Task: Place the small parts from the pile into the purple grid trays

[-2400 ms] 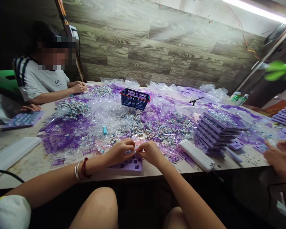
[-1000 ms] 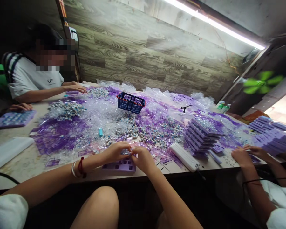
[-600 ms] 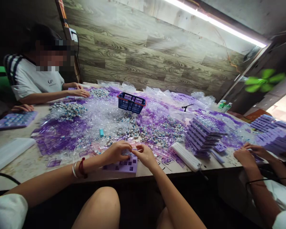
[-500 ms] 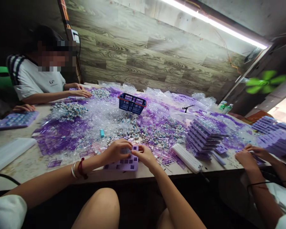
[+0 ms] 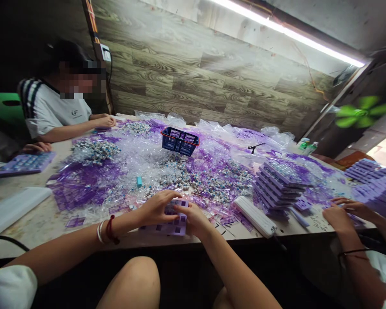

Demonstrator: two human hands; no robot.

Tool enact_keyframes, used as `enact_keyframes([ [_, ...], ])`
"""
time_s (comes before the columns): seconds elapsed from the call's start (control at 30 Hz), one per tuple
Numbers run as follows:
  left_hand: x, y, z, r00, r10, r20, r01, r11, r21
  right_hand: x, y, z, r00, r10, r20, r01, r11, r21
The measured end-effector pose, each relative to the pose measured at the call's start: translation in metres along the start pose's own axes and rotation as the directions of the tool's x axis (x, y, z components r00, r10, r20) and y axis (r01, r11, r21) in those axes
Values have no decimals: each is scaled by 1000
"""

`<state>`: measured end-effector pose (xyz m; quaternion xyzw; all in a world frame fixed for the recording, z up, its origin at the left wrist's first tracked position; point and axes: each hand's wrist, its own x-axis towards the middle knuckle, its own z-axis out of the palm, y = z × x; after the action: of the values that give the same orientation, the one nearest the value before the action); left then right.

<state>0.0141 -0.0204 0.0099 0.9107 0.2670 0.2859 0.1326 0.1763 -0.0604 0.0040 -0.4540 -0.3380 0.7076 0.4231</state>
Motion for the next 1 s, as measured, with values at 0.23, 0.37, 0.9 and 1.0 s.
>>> enact_keyframes([
  [0.23,-4,4,6,999,-32,40,25,986,163,0,2,9,999,-39,-12,39,999,-3],
  [0.37,-4,7,5,998,-38,58,25,977,214,1,7,14,999,-43,-26,44,998,42],
  [0.9,-3,10,-2,999,-41,4,39,972,233,-8,0,16,979,-205,3,205,978,-48],
  [1.0,-3,10,-4,999,-20,30,15,983,182,-10,-2,13,986,-162,-32,160,985,-64],
])
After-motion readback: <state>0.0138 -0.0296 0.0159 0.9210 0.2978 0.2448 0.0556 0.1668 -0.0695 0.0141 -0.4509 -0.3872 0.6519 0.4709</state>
